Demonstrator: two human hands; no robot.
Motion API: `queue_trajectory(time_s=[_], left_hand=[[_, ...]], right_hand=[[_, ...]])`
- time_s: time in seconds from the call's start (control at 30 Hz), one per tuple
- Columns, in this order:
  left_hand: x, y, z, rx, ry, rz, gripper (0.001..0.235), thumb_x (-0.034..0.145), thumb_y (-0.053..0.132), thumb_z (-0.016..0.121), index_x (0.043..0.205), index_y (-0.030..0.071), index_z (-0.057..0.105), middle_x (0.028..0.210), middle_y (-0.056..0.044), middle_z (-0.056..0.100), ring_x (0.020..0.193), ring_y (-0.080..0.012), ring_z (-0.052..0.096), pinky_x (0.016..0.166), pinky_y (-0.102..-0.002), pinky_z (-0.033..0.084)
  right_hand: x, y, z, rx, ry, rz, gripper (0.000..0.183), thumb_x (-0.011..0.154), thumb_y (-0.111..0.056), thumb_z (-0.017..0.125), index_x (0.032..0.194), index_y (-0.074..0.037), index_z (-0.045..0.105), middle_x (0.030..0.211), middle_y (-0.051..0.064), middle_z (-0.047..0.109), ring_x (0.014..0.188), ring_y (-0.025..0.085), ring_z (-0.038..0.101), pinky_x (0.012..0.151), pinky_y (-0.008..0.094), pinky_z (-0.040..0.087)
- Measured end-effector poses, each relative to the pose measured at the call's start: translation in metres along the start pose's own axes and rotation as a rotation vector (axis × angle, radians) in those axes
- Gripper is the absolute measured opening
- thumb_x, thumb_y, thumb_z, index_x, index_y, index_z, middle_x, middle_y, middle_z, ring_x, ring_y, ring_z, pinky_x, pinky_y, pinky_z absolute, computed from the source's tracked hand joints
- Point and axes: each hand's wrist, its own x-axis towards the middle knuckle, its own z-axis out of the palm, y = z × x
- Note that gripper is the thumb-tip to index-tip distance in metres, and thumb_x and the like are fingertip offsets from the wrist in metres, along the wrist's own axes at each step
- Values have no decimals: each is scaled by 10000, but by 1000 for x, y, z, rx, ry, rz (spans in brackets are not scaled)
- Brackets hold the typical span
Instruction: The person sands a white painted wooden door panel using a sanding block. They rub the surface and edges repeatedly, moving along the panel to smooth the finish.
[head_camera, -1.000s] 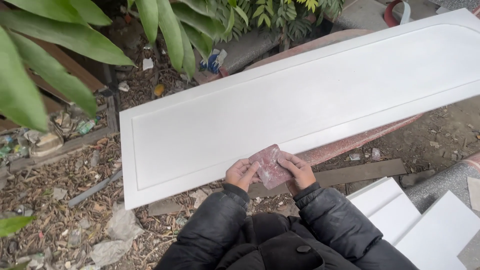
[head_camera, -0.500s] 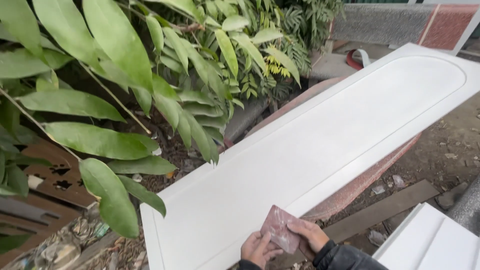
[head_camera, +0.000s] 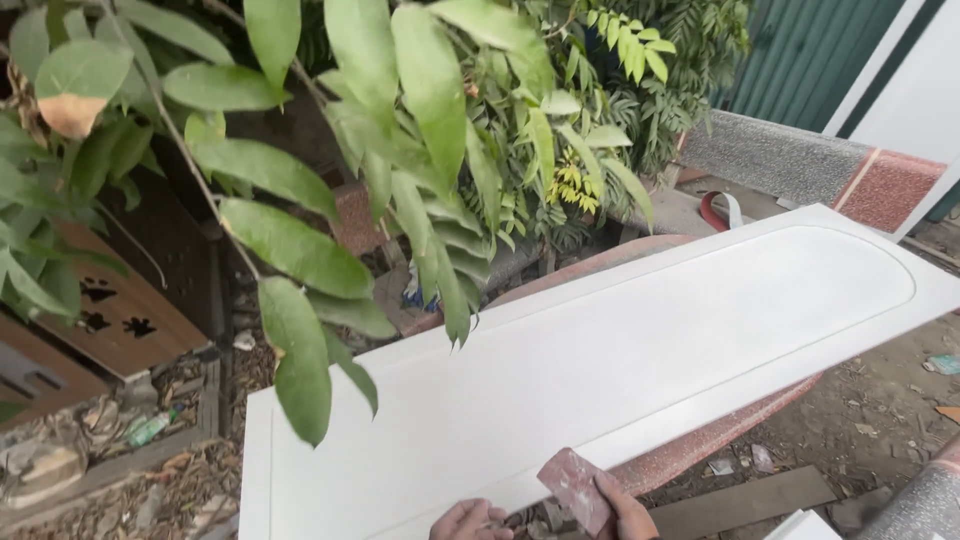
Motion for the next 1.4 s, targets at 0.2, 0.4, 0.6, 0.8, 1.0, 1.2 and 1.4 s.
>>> queue_trajectory(time_s=[0.2,0.4,0.6,0.8,1.0,1.2,1.4], left_hand=[[-17,36,-15,-232,-64,-225,370,1153,196,739,1345,-120,725,1371,-385,841,966,-529,848,811,-575,736],[-3,41,-55,-309,-55,-55,316,1153,204,723,1273,-85,762,1292,-351,841,1006,-561,839,823,-630,717],[-10,52,-92,-317,-17,-13,305,1191,374,747,1339,107,737,1358,-230,851,1099,-439,865,888,-559,750],[1,71,-126,-354,22,69,307,1183,398,784,1339,134,765,1429,-277,810,1206,-508,835,962,-624,746],[-10,110,-163,-386,96,172,306,1191,472,755,1314,191,756,1384,-207,836,1157,-449,866,959,-580,777],[-50,125,-215,-476,221,365,305,1171,443,804,1301,169,779,1341,-202,849,1153,-433,876,982,-607,802],[-82,102,-257,-536,387,380,314,1213,455,758,1354,175,750,1411,-186,819,1228,-455,836,1075,-641,748]], right_hand=[[87,-19,-102,-278,-23,-219,719,1186,-470,577,1799,-100,521,1404,186,822,701,322,701,630,455,677],[71,-20,-115,-306,-92,-340,654,1160,-508,631,1672,-103,672,1472,132,831,1076,286,834,701,414,738],[44,-29,-112,-166,-13,-474,411,1151,-179,779,1532,-54,691,1433,178,809,1251,484,810,989,742,691],[6,-36,-96,-126,8,-510,215,1127,-142,801,1332,-86,767,1288,169,862,1173,422,869,1021,684,728],[-32,-58,-91,-33,12,-559,218,1108,-204,857,1274,-89,772,1300,151,884,1190,375,896,1050,612,769],[-52,-90,-142,28,30,-700,322,1103,-259,898,1376,-127,787,1464,149,875,1346,346,885,1153,540,786],[-63,-89,-182,122,96,-764,345,1127,-306,886,1421,-166,770,1549,98,860,1426,303,861,1224,534,744]])
